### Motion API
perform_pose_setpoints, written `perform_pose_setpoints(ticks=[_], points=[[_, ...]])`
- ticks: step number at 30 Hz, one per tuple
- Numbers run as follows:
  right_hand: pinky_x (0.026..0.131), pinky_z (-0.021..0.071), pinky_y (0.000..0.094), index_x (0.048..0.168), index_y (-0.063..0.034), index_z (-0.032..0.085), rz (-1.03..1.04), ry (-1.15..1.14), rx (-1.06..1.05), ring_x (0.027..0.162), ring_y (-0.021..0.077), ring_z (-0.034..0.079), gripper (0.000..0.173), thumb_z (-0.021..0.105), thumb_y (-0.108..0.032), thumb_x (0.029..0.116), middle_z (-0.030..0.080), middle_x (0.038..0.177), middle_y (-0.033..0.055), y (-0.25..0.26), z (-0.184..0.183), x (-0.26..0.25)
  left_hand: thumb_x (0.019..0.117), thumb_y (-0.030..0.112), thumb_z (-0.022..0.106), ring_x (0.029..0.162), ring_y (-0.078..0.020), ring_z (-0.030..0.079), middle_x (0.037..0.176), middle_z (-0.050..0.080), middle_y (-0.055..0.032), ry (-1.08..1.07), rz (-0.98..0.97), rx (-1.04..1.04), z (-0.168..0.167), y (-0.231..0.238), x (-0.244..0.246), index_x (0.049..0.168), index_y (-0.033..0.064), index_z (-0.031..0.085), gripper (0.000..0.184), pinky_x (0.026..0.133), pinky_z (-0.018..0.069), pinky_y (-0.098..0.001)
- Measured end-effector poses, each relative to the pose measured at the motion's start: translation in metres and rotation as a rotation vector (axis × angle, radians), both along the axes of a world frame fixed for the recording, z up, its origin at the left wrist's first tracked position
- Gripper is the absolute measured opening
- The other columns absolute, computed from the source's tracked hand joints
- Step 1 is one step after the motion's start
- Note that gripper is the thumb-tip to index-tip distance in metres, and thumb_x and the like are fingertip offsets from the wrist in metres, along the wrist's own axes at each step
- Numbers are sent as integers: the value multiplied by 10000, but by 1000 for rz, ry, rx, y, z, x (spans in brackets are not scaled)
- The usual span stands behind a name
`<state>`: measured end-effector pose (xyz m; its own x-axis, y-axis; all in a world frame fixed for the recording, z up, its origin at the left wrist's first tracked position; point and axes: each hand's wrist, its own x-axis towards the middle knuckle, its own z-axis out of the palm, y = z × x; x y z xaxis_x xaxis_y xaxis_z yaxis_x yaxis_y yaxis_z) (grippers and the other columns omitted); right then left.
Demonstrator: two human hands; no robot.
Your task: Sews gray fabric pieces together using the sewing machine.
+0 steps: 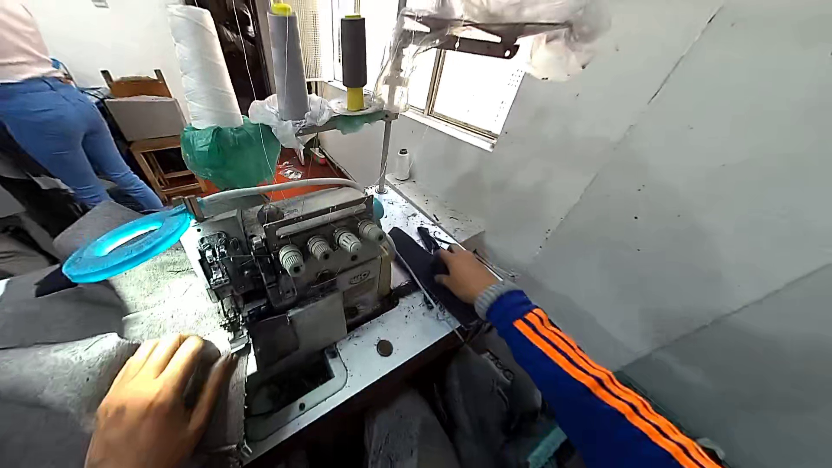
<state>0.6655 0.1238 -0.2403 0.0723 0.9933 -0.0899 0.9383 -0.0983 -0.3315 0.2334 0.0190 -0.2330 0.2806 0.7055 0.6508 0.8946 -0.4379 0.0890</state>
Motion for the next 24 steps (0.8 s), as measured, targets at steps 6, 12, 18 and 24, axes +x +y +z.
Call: perform_pose_setpoints(ticks=[6, 12, 18, 24], points=[[1016, 424, 680, 1228, 21, 684, 40, -6, 74, 1215, 525, 548, 308, 637, -186, 1005, 619, 1256, 310, 9, 0, 1, 1050, 300, 460, 1036, -407, 684, 1067, 732, -223, -25, 23, 56, -18, -8, -10, 1024, 13, 745, 406, 911, 521, -502], [999, 419, 722, 1267, 36, 647, -48, 79, 82, 1251, 539, 539, 363, 651, -201, 991, 598, 1292, 337, 112, -28, -21, 1039, 321, 465, 984, -379, 711, 1010, 749, -195, -16, 94, 130, -12, -6, 2, 928, 24, 744, 422, 846, 553, -481], [1012, 368, 738, 1216, 139, 616, 24, 70, 65, 1225, 598, 515, 324, 640, -97, 995, 561, 1274, 420, 78, 13, -44, 1025, 295, 521, 1014, -282, 726, 1024, 764, -93, -94, 86, 49, -8, -9, 2, 922, 92, 752, 325, 878, 571, -450], [756, 554, 378, 1326, 55, 425, 51, 517, 696, 832, 124, 636, 476, 636, -159, 957, 656, 989, 114, -54, 22, -42, 993, 218, 637, 886, -23, 649, 860, 705, 41, -382, -419, -266, 32, -16, -23, 896, 85, 745, 196, 825, 531, -200]])
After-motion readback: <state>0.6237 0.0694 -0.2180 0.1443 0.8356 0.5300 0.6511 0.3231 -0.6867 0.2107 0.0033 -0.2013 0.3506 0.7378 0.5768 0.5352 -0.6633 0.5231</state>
